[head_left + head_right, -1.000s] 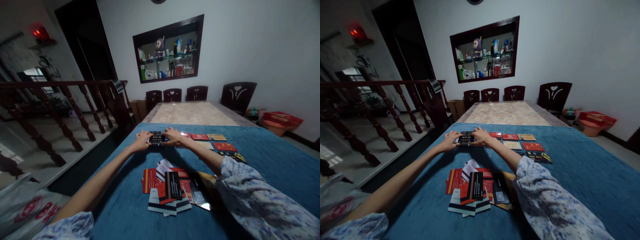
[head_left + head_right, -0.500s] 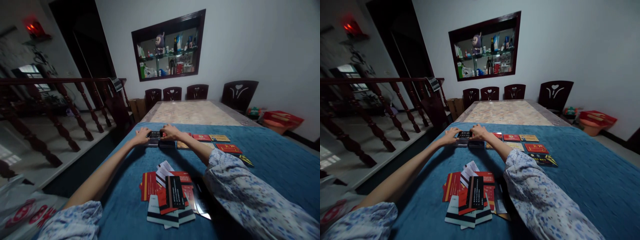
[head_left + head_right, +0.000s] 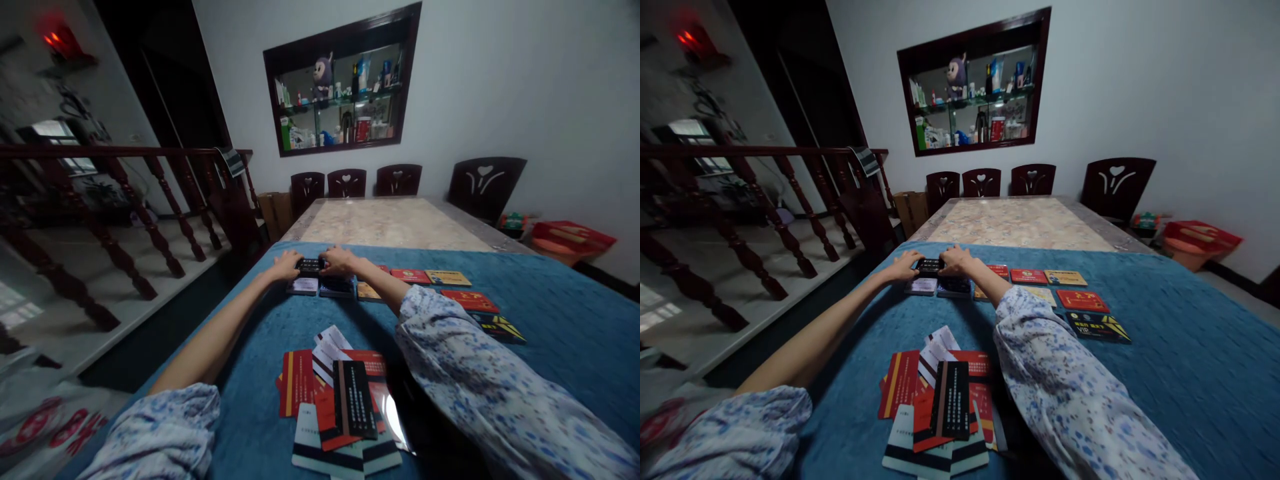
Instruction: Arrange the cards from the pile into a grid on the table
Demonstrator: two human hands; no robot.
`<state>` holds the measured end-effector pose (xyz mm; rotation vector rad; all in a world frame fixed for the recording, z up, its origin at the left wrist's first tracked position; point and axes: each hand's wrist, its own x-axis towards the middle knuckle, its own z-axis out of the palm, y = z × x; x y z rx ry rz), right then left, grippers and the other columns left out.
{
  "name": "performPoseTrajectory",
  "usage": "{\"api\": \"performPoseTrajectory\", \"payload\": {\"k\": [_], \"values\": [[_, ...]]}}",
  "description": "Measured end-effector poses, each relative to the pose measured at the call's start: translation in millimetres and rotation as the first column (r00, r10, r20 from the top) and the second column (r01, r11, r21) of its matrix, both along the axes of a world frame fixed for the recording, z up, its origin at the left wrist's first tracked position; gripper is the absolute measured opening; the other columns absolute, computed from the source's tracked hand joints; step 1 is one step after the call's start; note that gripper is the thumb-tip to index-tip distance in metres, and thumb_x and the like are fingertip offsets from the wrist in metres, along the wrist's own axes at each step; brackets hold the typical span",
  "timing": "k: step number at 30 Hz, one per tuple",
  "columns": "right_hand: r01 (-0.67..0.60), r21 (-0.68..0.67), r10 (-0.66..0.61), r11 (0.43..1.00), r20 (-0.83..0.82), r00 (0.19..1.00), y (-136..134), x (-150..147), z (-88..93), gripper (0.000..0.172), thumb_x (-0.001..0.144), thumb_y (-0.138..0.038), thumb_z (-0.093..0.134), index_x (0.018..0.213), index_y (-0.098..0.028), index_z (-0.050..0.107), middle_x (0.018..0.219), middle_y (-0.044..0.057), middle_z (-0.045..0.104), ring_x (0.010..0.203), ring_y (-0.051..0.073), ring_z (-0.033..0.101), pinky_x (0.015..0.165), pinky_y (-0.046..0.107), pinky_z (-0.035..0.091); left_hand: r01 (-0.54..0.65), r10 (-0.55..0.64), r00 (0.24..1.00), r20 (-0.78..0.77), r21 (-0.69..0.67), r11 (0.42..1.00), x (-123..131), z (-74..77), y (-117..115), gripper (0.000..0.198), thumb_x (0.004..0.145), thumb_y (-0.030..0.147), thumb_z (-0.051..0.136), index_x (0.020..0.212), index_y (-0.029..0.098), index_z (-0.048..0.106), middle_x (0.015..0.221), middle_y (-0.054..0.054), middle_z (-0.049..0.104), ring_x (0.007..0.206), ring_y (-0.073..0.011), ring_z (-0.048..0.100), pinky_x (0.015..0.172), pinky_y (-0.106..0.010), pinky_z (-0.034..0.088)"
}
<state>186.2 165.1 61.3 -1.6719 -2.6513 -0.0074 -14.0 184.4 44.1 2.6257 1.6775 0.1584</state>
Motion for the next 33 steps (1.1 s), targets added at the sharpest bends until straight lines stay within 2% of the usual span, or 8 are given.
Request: {"api": "performPoseTrajectory", "payload": {"k": [8,16,23,29,33], "values": [[-0.007,-0.024,0.007,1.0,0.025,1.0,14,-4,-2.9,0.046,0.085,-0.043,0.059,0.124,-0.021,0.066,0.132,0.015,0.062,0.126,0.036,0.048,0.09,0.043,0.049,0.04,-0.04,0.999,0.011,-0.008,0.999,-1,-8.8,22,0.045,0.073,0.012,0.054,0.116,0.019,0.065,0.124,-0.008,0.065,0.115,-0.0253,0.055,0.102,-0.035,0.043],[-0.019,-0.063,0.021,0.998,0.042,0.999,23,-7,-8.0,0.041,0.087,-0.042,0.057,0.12,-0.02,0.068,0.119,0.015,0.069,0.122,0.034,0.053,0.087,0.04,0.05,0.044,-0.044,0.999,0.006,-0.043,0.998,-5,-12.9,32,0.042,0.073,0.012,0.054,0.111,0.021,0.069,0.113,-0.005,0.071,0.109,-0.0257,0.061,0.097,-0.031,0.047],[-0.008,-0.078,0.011,0.997,0.04,0.999,24,-7,-8.9,0.043,0.087,-0.041,0.059,0.123,-0.019,0.067,0.125,0.015,0.067,0.117,0.033,0.058,0.086,0.039,0.051,0.067,-0.065,0.997,0.03,-0.071,0.995,-4,-15.0,36,0.045,0.073,0.011,0.055,0.114,0.023,0.069,0.112,-0.003,0.073,0.105,-0.0226,0.064,0.093,-0.027,0.05],[-0.01,-0.081,0.013,0.997,0.033,0.999,25,-7,-11.3,0.043,0.088,-0.042,0.057,0.124,-0.019,0.067,0.127,0.015,0.066,0.122,0.033,0.055,0.088,0.039,0.051,0.098,-0.096,0.995,0.02,-0.082,0.992,-5,-13.2,36,0.046,0.073,0.009,0.053,0.115,0.017,0.068,0.121,-0.006,0.07,0.109,-0.0211,0.063,0.095,-0.024,0.049],[-0.013,-0.088,0.015,0.996,0.03,0.999,26,-7,-12.5,0.043,0.088,-0.044,0.058,0.124,-0.021,0.067,0.125,0.014,0.068,0.122,0.033,0.055,0.088,0.038,0.05,0.111,-0.11,0.994,0.017,-0.087,0.99,-7,-13.6,38,0.045,0.071,0.009,0.053,0.111,0.019,0.069,0.113,-0.002,0.072,0.105,-0.0205,0.064,0.091,-0.023,0.05]]}}
